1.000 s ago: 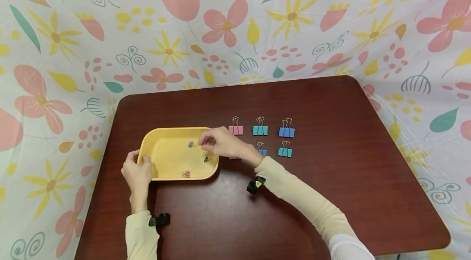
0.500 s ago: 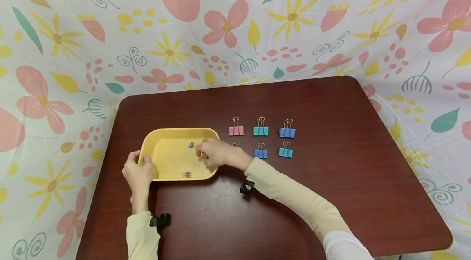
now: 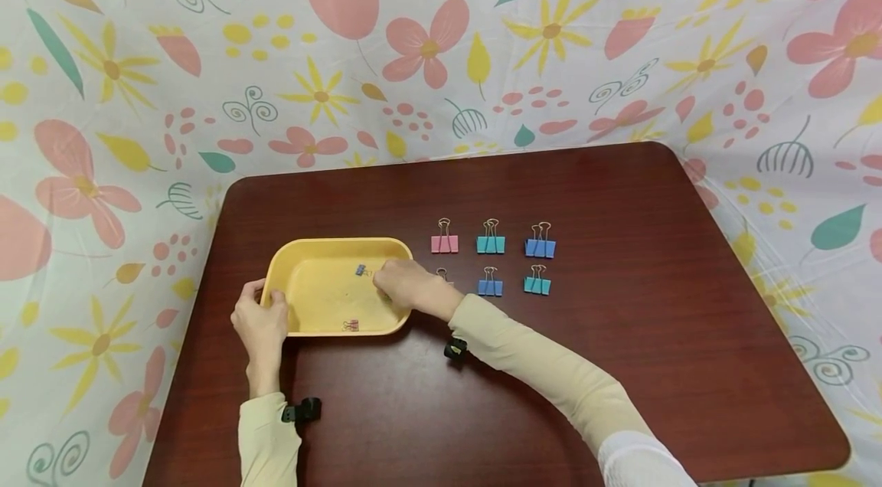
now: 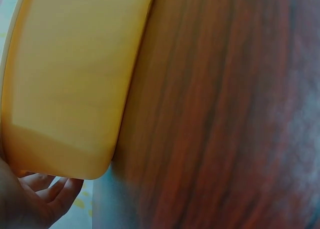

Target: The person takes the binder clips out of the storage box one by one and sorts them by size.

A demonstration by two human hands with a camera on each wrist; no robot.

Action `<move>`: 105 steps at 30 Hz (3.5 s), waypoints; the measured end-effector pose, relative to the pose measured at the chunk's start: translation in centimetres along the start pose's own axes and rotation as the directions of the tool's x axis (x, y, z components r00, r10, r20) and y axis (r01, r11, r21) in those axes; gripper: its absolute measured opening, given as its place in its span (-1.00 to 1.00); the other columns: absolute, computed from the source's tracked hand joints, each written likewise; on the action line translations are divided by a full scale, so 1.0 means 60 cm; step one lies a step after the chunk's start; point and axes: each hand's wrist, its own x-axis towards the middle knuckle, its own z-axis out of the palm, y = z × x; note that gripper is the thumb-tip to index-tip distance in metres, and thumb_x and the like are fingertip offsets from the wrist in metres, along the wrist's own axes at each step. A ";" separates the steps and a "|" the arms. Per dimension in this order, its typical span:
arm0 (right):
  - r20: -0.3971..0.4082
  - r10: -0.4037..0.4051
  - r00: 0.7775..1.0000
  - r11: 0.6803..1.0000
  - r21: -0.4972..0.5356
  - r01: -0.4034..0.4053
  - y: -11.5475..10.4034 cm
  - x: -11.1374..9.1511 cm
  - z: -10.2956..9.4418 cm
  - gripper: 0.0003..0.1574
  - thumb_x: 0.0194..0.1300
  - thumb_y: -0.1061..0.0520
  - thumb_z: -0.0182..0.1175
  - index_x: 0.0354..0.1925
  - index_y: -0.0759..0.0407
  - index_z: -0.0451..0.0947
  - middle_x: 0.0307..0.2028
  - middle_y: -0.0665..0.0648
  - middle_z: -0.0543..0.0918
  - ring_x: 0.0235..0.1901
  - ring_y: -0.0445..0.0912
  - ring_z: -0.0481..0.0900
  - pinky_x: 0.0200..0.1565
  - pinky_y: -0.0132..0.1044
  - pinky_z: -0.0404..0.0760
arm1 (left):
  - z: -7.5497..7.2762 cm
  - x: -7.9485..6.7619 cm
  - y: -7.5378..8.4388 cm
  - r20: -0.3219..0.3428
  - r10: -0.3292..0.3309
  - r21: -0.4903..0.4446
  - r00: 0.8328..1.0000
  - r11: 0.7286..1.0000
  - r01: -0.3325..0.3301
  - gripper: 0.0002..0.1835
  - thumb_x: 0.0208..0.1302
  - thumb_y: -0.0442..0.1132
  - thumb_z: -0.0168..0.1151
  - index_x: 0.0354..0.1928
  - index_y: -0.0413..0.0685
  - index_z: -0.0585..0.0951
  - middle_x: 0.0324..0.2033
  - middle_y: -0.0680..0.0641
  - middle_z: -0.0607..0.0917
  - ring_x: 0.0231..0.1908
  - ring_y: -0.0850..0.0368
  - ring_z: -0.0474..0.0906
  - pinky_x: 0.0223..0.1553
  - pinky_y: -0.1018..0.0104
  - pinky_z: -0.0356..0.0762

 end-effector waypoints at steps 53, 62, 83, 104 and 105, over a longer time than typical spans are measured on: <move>-0.337 -0.122 0.933 0.646 0.687 0.333 0.080 -0.100 -0.037 -0.92 0.29 0.21 0.34 -0.28 0.09 0.77 -0.33 -0.07 0.79 -0.28 -0.29 0.67 -0.11 -0.38 0.66 | 0.000 0.000 0.004 -0.015 0.004 -0.008 1.000 1.000 -0.004 -0.65 0.28 -0.28 0.13 0.03 -0.30 0.66 -0.12 -0.44 0.72 -0.05 -0.40 0.56 0.05 -0.16 0.46; -0.349 -0.071 0.934 0.702 0.648 0.295 0.100 -0.141 -0.020 -0.83 0.19 0.29 0.30 -0.37 0.05 0.77 -0.39 -0.08 0.79 -0.33 -0.31 0.67 -0.11 -0.21 0.69 | 0.004 -0.002 0.005 -0.008 0.002 -0.009 1.000 1.000 -0.002 -0.64 0.28 -0.28 0.12 0.04 -0.30 0.66 -0.11 -0.43 0.72 -0.06 -0.38 0.58 0.03 -0.15 0.48; -0.151 -0.030 0.988 0.755 0.645 0.122 0.138 -0.178 0.051 -0.74 0.10 0.43 0.16 -0.31 0.16 0.67 -0.48 -0.09 0.65 -0.45 -0.29 0.57 -0.30 -0.41 0.63 | 0.000 -0.002 0.010 0.013 -0.035 -0.016 0.999 0.999 0.035 -0.64 0.29 -0.28 0.11 0.05 -0.29 0.65 -0.07 -0.42 0.72 -0.01 -0.37 0.57 0.06 -0.15 0.48; -0.139 -0.010 0.990 0.763 0.639 0.097 0.133 -0.174 0.084 -0.76 0.17 0.41 0.17 -0.30 0.14 0.66 -0.47 -0.06 0.66 -0.46 -0.31 0.56 -0.32 -0.43 0.62 | -0.001 -0.001 0.012 0.009 -0.031 -0.013 0.999 0.999 0.031 -0.64 0.29 -0.29 0.11 0.06 -0.29 0.65 -0.08 -0.41 0.72 -0.03 -0.34 0.58 0.03 -0.11 0.49; -0.138 -0.011 0.990 0.762 0.640 0.098 0.133 -0.174 0.084 -0.77 0.18 0.41 0.18 -0.29 0.15 0.66 -0.46 -0.05 0.68 -0.45 -0.31 0.57 -0.31 -0.43 0.63 | -0.001 -0.002 0.011 0.011 -0.034 -0.014 0.999 0.999 0.034 -0.64 0.29 -0.29 0.11 0.07 -0.29 0.65 -0.08 -0.41 0.72 -0.03 -0.34 0.57 0.04 -0.11 0.48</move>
